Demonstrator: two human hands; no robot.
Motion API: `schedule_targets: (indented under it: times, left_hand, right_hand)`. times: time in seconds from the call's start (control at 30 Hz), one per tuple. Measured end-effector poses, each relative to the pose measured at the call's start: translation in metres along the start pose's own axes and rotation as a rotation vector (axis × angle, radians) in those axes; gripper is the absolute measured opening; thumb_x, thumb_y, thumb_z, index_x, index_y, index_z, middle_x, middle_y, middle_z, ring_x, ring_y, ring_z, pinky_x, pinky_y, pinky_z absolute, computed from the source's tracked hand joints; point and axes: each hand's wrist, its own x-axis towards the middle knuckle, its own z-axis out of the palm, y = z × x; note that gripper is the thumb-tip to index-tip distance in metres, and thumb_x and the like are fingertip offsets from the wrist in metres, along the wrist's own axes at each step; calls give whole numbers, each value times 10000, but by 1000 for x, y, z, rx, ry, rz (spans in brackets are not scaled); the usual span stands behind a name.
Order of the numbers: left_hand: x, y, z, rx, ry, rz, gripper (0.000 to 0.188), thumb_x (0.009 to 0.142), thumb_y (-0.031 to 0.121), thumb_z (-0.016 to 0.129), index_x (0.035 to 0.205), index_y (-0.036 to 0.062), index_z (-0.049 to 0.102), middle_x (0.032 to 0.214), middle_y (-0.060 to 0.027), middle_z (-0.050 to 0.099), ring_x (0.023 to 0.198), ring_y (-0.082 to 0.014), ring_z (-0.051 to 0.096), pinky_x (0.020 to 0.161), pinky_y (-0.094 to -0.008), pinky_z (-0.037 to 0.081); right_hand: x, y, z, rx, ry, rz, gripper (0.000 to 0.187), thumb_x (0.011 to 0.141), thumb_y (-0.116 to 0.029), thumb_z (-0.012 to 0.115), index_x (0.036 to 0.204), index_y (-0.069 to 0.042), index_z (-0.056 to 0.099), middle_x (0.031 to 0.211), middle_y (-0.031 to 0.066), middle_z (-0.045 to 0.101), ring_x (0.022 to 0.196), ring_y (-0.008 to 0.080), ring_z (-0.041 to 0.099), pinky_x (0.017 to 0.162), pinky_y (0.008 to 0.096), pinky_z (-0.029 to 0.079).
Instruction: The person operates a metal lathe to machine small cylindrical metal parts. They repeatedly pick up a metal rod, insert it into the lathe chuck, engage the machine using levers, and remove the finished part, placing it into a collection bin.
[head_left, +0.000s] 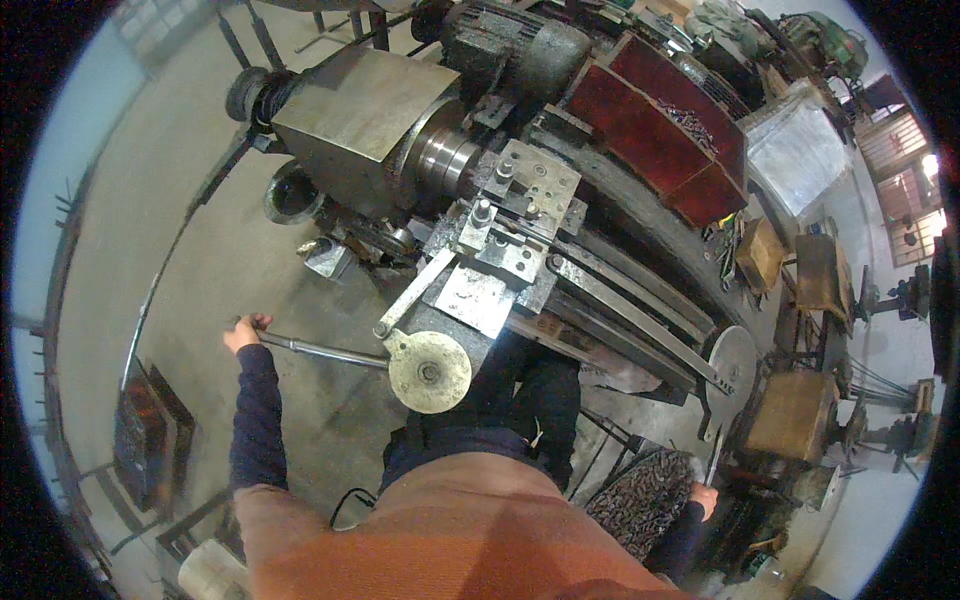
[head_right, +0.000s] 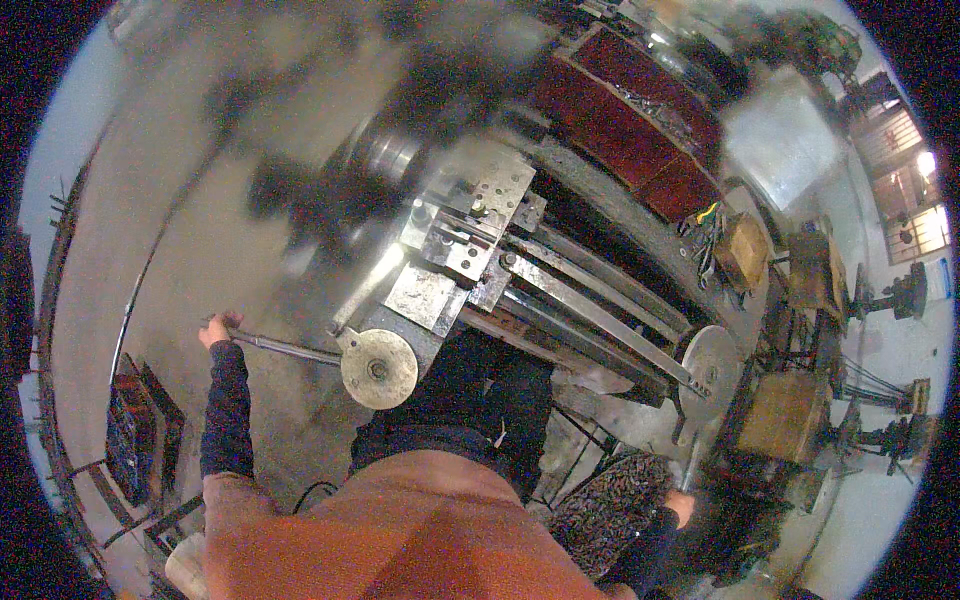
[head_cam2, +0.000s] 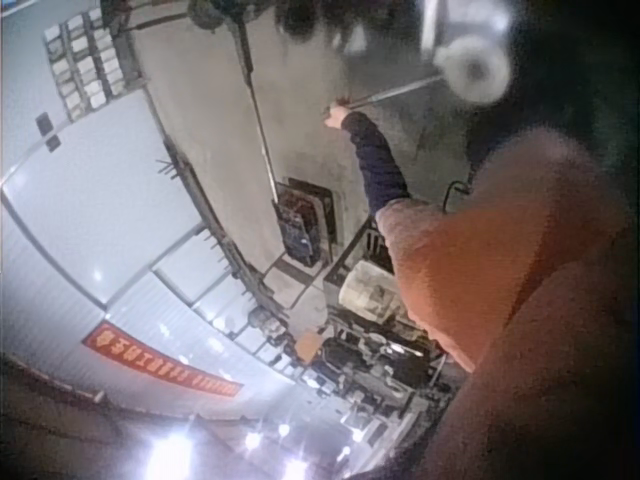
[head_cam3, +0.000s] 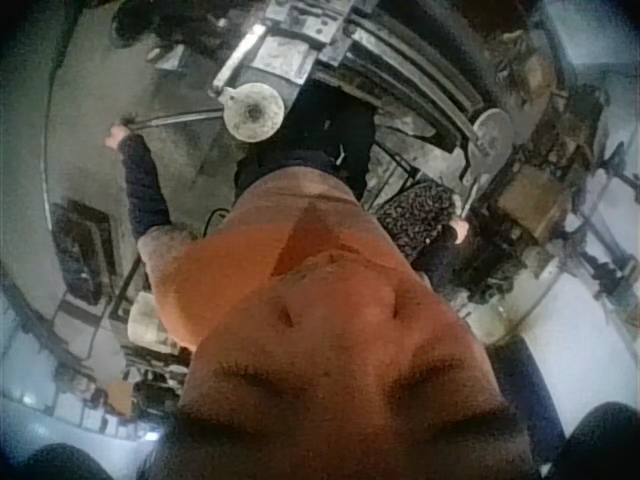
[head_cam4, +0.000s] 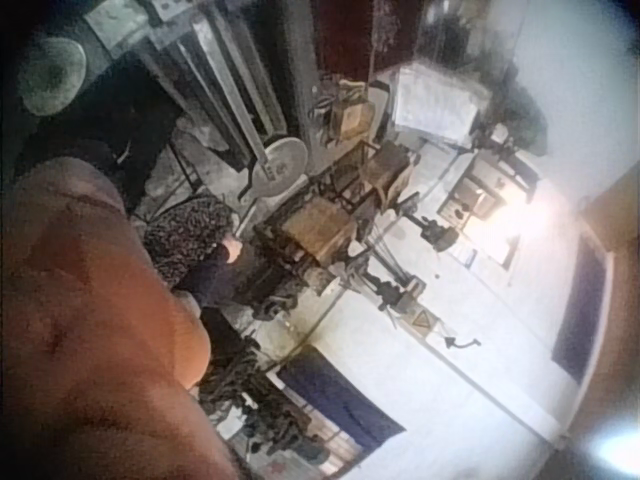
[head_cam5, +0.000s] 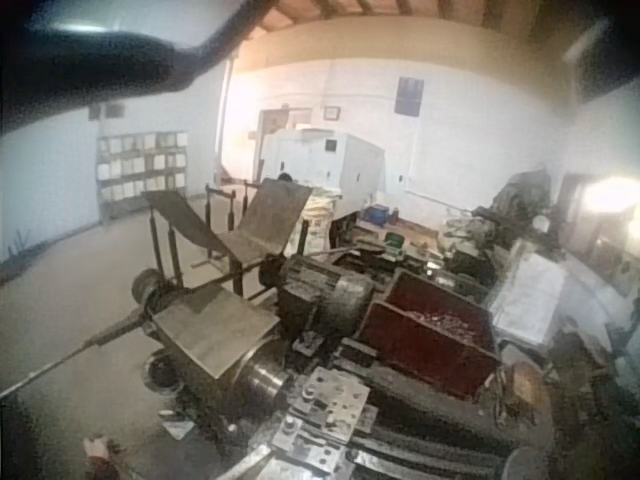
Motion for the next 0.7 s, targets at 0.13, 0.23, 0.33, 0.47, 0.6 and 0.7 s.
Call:
schedule_targets:
  times: [0.13, 0.23, 0.33, 0.47, 0.6, 0.7]
  left_hand:
    - [3, 0, -3, 57, -52, -34, 94, 631, -38, 446, 647, -129, 428, 604, -198, 526, 484, -302, 570, 436, -348, 477]
    - [12, -6, -17, 76, -67, -60, 160, 663, 1, 494, 694, -135, 416, 616, -213, 521, 497, -300, 547, 459, -394, 481]
    - [24, -16, -40, 45, -20, -71, 236, 669, 66, 545, 710, -134, 426, 620, -218, 530, 508, -289, 538, 459, -399, 473]
    - [14, -7, -61, 387, -98, -54, 335, 654, 186, 605, 709, -112, 463, 633, -201, 552, 513, -276, 541, 435, -378, 452]
    - [23, 24, -73, 686, -299, -161, 466, 671, 235, 629, 913, -132, 475, 684, -180, 565, 548, -243, 574, 401, -332, 438]
    - [105, -5, -70, 847, -308, 178, 415, 704, 148, 613, 1016, -84, 468, 716, -159, 567, 556, -197, 577, 429, -311, 462]
  right_hand:
    - [-28, -16, -13, 196, 139, -221, 512, 622, -319, 592, 1103, -162, 513, 983, 141, 578, 889, 326, 550, 751, 414, 428]
    - [-26, -37, -27, 145, 203, -242, 519, 624, -336, 579, 1117, -192, 501, 979, 138, 578, 882, 324, 548, 750, 417, 425]
    - [23, -44, -29, 8, 195, -236, 461, 655, -389, 559, 1076, -205, 528, 929, 126, 593, 852, 315, 561, 720, 424, 437]
    - [84, -46, -36, -86, 195, -311, 394, 652, -372, 578, 983, -159, 582, 918, 123, 594, 855, 305, 562, 727, 416, 441]
    - [113, -70, -65, -180, 179, -245, 384, 687, -375, 554, 985, -132, 559, 979, 100, 579, 936, 286, 532, 791, 432, 402]
    - [87, -88, -84, -217, 184, -170, 401, 704, -341, 528, 1045, -131, 527, 1070, 88, 541, 1029, 262, 479, 855, 440, 351]
